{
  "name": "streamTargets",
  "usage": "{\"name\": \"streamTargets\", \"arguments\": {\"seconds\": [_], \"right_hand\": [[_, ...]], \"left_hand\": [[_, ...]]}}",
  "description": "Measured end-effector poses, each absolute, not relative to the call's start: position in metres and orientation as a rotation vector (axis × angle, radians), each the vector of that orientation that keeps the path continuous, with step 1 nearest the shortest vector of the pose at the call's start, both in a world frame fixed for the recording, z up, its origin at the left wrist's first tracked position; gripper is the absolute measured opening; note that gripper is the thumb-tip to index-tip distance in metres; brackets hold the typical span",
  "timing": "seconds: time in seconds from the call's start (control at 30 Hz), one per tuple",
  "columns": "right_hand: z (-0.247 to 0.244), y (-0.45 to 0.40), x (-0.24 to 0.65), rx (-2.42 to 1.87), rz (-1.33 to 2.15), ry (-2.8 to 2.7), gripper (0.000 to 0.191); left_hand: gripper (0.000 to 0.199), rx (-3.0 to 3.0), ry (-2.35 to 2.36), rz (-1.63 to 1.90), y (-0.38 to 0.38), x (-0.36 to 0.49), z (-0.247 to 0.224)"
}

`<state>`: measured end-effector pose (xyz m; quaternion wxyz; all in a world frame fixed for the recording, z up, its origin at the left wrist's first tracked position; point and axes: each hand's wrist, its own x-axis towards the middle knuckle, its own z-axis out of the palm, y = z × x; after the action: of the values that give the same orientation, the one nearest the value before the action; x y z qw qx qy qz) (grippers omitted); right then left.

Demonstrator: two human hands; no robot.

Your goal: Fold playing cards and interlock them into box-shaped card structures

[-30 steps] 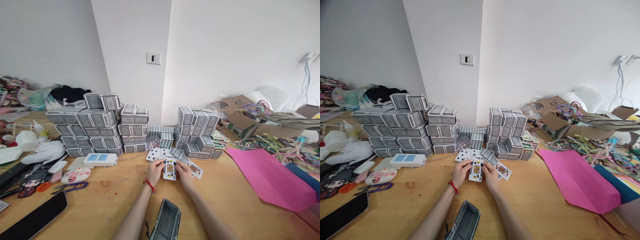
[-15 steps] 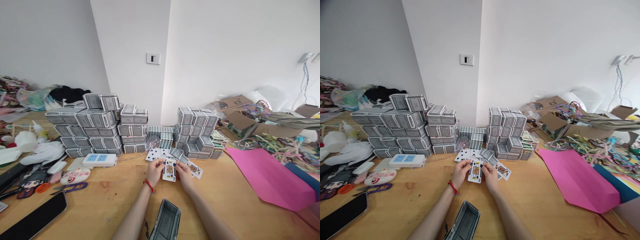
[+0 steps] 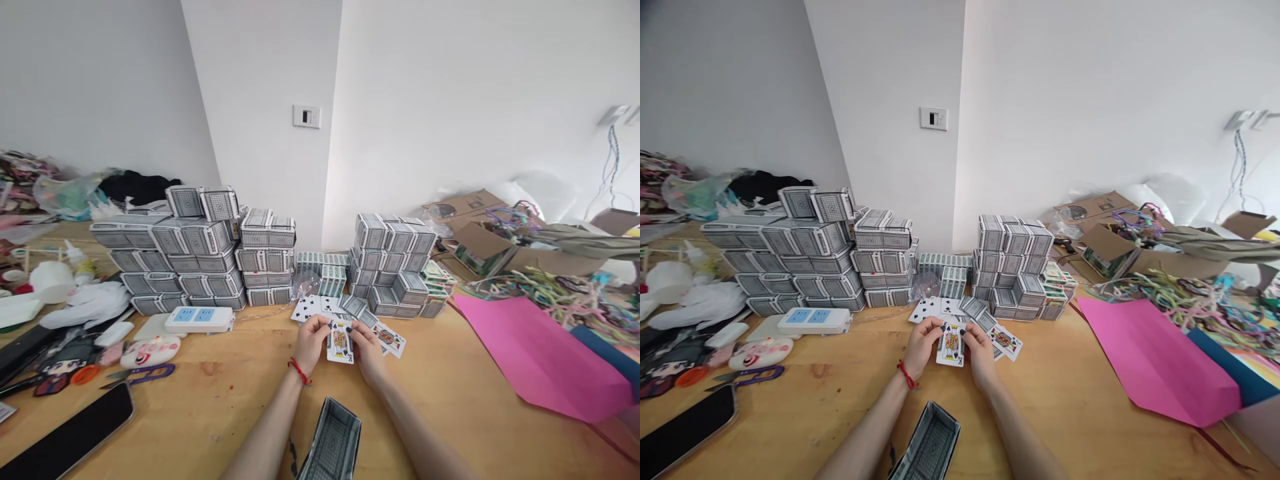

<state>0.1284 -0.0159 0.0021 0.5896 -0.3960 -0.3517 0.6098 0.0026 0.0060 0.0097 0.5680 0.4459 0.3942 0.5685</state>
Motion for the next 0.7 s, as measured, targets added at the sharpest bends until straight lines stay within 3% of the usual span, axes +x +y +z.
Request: {"name": "streamTargets", "arguments": {"seconds": [0.7], "right_hand": [[0.0045,-0.0138,0.1273,-1.006,1.346,-0.784,0.008]], "left_hand": [[0.01,1.095,0.869,1.249,0.0031,0.0091,0.0101]]}}
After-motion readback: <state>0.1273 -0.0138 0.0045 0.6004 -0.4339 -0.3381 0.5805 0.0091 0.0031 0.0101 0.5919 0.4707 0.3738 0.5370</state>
